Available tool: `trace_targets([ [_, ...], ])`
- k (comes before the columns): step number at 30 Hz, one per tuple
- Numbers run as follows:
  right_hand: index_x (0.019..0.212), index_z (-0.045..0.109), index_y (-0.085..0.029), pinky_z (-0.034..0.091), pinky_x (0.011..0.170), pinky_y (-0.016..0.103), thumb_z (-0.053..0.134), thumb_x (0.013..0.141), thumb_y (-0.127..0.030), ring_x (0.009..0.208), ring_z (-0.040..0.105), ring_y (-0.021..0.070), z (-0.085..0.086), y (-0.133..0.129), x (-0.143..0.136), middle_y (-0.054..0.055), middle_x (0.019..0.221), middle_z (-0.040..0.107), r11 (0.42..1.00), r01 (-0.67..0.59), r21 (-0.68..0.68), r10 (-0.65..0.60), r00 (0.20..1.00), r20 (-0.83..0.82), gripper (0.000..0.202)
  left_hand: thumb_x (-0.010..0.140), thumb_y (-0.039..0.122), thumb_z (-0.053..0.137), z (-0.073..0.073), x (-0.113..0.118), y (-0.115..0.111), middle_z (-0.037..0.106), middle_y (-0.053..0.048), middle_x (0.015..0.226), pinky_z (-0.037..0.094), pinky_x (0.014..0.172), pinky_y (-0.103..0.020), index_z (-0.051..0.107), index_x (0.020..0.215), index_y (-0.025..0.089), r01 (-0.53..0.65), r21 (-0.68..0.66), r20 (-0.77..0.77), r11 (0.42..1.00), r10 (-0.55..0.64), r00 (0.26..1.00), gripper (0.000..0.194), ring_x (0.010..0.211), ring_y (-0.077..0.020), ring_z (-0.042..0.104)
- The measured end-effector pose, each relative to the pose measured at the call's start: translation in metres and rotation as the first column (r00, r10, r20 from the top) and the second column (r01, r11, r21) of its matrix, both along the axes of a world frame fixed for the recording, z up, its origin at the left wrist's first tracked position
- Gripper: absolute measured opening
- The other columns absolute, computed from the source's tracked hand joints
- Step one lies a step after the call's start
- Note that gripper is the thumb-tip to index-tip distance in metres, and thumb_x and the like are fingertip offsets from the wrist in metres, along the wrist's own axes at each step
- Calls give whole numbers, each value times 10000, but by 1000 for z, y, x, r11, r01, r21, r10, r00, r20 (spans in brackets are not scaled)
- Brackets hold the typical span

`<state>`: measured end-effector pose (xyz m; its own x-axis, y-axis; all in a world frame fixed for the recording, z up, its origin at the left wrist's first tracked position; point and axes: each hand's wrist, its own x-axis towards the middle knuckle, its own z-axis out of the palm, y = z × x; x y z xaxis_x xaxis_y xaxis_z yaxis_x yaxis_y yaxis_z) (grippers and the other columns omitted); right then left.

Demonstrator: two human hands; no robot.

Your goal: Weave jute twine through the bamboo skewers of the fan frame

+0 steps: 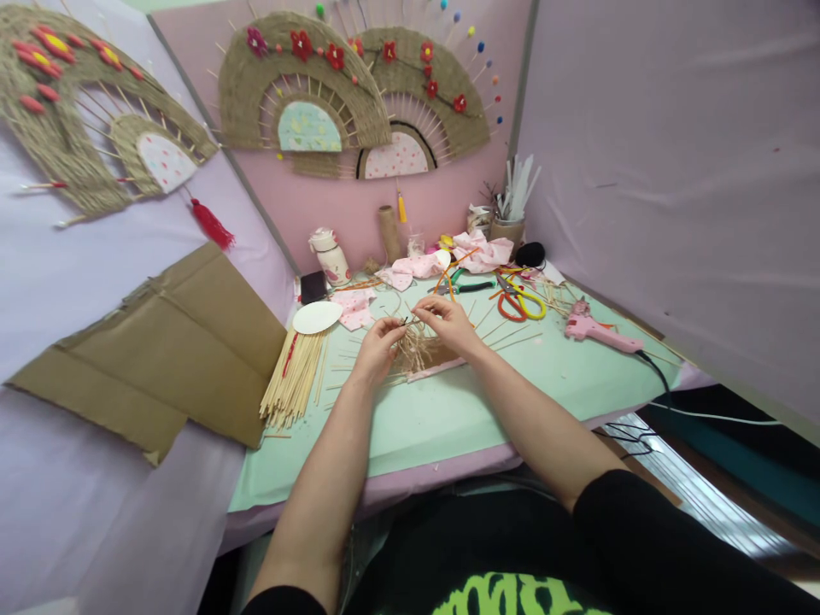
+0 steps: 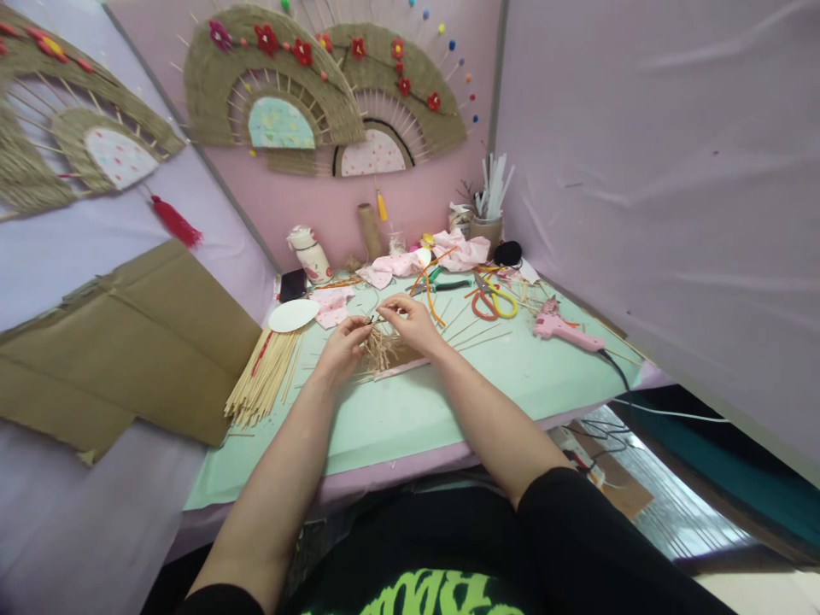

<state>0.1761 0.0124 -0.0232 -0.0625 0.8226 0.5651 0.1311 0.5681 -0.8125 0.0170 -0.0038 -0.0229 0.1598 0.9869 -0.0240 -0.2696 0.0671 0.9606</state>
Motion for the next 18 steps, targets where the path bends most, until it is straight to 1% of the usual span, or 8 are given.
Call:
trace_targets([
  [5, 703, 628, -184, 424, 762, 303, 572, 792, -415, 782, 557, 151, 7, -7, 1, 29, 776, 614, 995, -102, 11, 103, 994, -28, 255, 624, 232, 707, -1, -1, 2, 557, 16, 851, 383, 597, -199, 577, 889, 204, -59, 43, 43, 997, 57, 997, 296, 708, -84, 512],
  [8, 565, 592, -181, 427, 764, 319, 517, 825, -427, 750, 560, 157, 11, -12, 3, 35, 710, 595, 982, -184, 29, 185, 981, -57, 366, 630, 234, 695, -2, 0, 5, 579, 2, 860, 395, 651, -212, 607, 927, 198, -82, 92, 64, 992, 76, 995, 312, 717, -86, 522],
  [10, 494, 547, -182, 425, 747, 324, 485, 841, -435, 697, 549, 154, 12, -13, 4, 31, 644, 570, 979, -202, 30, 204, 976, -80, 434, 634, 237, 688, -2, 0, 7, 593, 0, 870, 396, 679, -221, 621, 941, 198, -88, 122, 74, 989, 80, 994, 316, 720, -85, 530],
  [12, 478, 521, -184, 421, 742, 324, 470, 845, -444, 665, 537, 149, 10, -11, 4, 24, 608, 550, 985, -171, 21, 172, 980, -102, 453, 639, 240, 682, -1, 0, 8, 601, -2, 892, 397, 696, -224, 626, 938, 200, -90, 139, 94, 986, 78, 993, 306, 735, -86, 536],
  [13, 485, 515, -184, 418, 747, 322, 467, 845, -448, 669, 535, 149, 9, -10, 4, 22, 608, 546, 991, -136, 15, 137, 984, -115, 449, 640, 239, 680, -1, 0, 8, 602, -2, 899, 398, 699, -223, 627, 929, 200, -94, 145, 105, 985, 79, 991, 297, 743, -86, 537],
  [16, 580, 529, -185, 412, 759, 309, 493, 822, -451, 711, 528, 150, 6, -4, 4, 15, 662, 554, 999, 34, -25, -37, 986, -166, 362, 639, 232, 676, -1, 1, 7, 598, 0, 899, 400, 706, -220, 620, 908, 204, -100, 154, 124, 983, 81, 989, 276, 762, -89, 539],
  [18, 691, 545, -187, 410, 738, 296, 532, 792, -436, 724, 513, 147, 3, 0, 4, 11, 712, 558, 985, 155, -74, -167, 966, -197, 269, 641, 231, 670, -1, 1, 6, 598, 3, 897, 397, 703, -218, 614, 906, 212, -102, 155, 117, 983, 84, 990, 272, 764, -90, 540],
])
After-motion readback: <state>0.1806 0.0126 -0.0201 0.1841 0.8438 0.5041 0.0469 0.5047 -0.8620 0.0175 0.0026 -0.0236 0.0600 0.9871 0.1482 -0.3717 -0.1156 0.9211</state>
